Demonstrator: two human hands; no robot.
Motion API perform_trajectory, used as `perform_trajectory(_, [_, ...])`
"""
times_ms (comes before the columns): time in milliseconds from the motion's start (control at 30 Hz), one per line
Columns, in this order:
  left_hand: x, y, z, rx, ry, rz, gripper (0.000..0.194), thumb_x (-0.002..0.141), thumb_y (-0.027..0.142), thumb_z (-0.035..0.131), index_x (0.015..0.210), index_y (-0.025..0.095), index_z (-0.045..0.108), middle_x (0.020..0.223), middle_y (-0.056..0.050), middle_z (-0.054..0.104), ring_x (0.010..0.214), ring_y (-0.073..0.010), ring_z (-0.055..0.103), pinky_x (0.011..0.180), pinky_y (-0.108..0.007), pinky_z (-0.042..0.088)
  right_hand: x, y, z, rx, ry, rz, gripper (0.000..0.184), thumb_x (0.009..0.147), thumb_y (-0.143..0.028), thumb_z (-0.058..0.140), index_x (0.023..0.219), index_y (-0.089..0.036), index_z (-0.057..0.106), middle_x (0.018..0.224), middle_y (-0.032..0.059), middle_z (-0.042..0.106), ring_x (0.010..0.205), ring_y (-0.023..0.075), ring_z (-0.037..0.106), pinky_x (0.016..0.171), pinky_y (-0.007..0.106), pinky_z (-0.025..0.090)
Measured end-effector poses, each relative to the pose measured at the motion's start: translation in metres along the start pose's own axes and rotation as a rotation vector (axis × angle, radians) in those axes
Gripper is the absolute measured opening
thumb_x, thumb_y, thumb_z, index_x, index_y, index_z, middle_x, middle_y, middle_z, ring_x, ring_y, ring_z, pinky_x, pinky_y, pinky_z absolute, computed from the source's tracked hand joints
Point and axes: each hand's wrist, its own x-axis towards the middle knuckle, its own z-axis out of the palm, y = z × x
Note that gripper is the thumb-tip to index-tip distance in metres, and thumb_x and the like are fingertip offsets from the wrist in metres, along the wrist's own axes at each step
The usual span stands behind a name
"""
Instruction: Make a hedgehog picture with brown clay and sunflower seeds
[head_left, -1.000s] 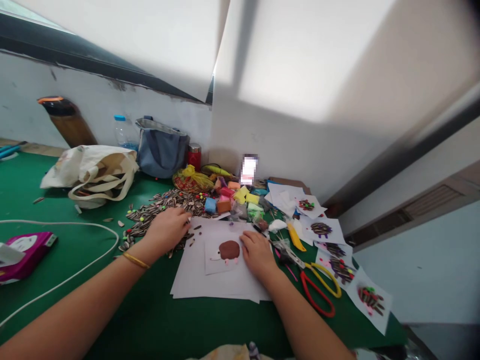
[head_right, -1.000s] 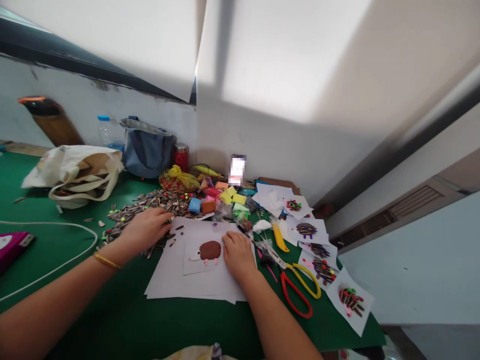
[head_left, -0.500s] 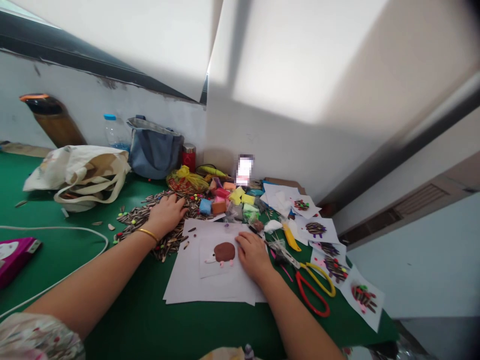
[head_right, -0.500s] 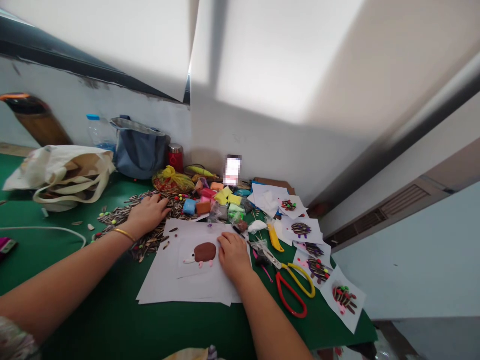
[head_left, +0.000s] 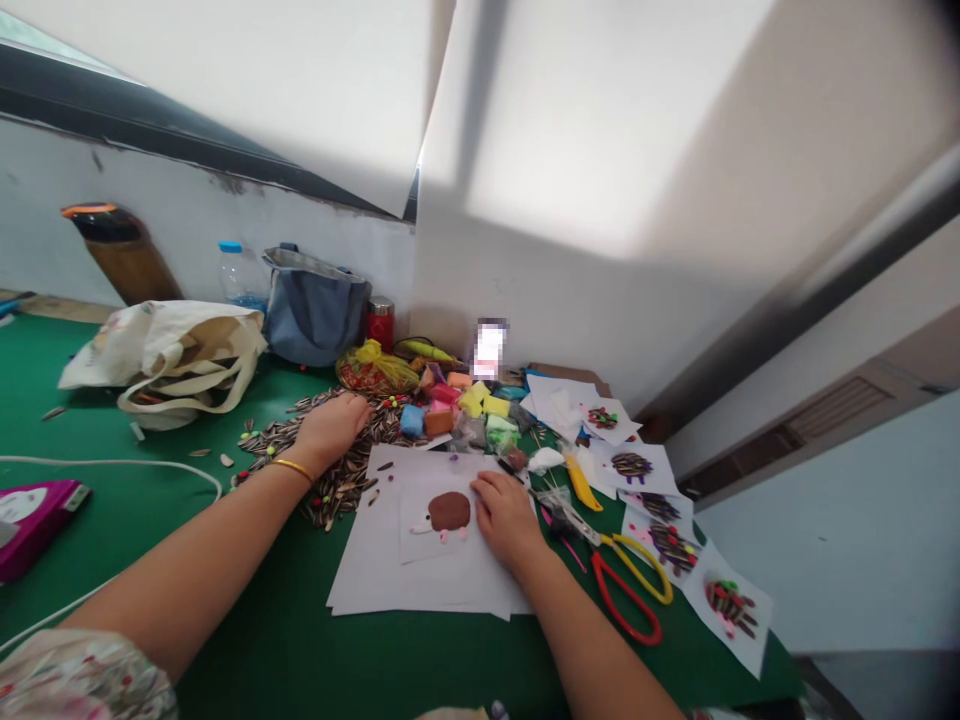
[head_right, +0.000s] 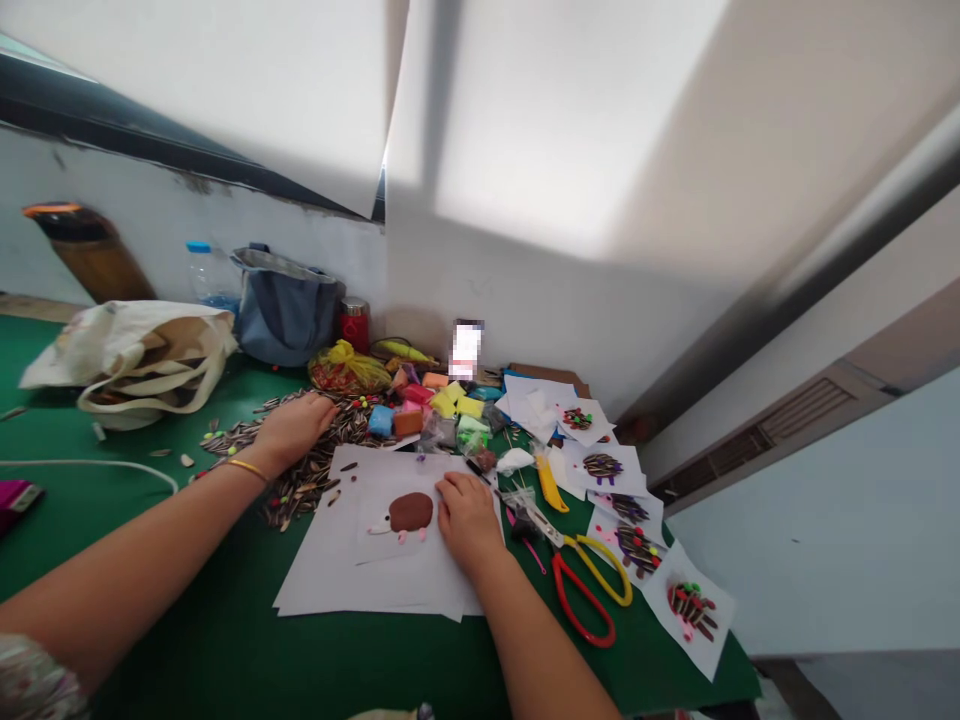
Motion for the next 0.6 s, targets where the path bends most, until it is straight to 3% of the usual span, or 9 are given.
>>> perform_trajectory(167, [0.002, 0.012, -0.012, -0.458, 0.218, -0.252, 0.032, 0.088, 0.041, 0.052, 0.064, 0.021, 0.046, 0.061, 0.001, 0.046, 0.063, -0.0157, 0.048, 0.059, -0.026, 0.036, 0.0, 0.0, 0.0, 0.012, -0.004, 0.002, 0.033, 0.088, -0.016, 0.054, 0.119, -0.021, 0.065, 0.128, 0.0089, 0.062, 0.12, 0.0257, 0.052, 0.106, 0.044, 0.04])
perform_trajectory(233, [-0.002, 0.023, -0.013, -0.693, 0.246, -0.369, 0.034, 0.093, 0.046, 0.043, 0.07, 0.022, 0.042, 0.057, 0.005, 0.038, 0.05, -0.0117, 0.037, 0.048, -0.024, 0.03, 0.0, 0.0, 0.0, 0.017, -0.004, 0.003, 0.034, 0.088, -0.016, 0.054, 0.119, -0.021, 0.065, 0.128, 0.0092, 0.062, 0.12, 0.0254, 0.052, 0.106, 0.044, 0.04])
perform_trajectory(333, [-0.016, 0.047, -0.012, -1.022, 0.152, -0.483, 0.032, 0.093, 0.045, 0.047, 0.072, 0.021, 0.04, 0.058, 0.007, 0.036, 0.043, -0.0074, 0.031, 0.039, -0.019, 0.023, -0.001, 0.0, -0.003, 0.022, -0.003, -0.009, 0.034, 0.087, -0.015, 0.054, 0.119, -0.02, 0.066, 0.128, 0.0102, 0.062, 0.12, 0.0249, 0.053, 0.106, 0.044, 0.041])
perform_trajectory(500, [-0.056, 0.083, -0.004, -1.371, -0.085, -0.58, 0.028, 0.099, 0.032, 0.042, 0.075, 0.018, 0.046, 0.059, 0.007, 0.035, 0.042, -0.0055, 0.033, 0.035, -0.015, 0.025, -0.002, 0.004, -0.005, 0.043, -0.026, -0.05, 0.034, 0.087, -0.014, 0.055, 0.119, -0.019, 0.066, 0.127, 0.0109, 0.062, 0.119, 0.0251, 0.053, 0.106, 0.045, 0.042])
perform_trajectory(600, [-0.077, 0.089, 0.004, -1.889, -0.295, -0.785, 0.03, 0.102, 0.03, 0.039, 0.077, 0.016, 0.048, 0.058, 0.007, 0.034, 0.04, -0.0044, 0.034, 0.033, -0.014, 0.024, -0.002, 0.006, -0.007, 0.076, -0.016, -0.068, 0.034, 0.086, -0.013, 0.054, 0.118, -0.018, 0.067, 0.126, 0.0111, 0.063, 0.118, 0.0252, 0.054, 0.105, 0.045, 0.043])
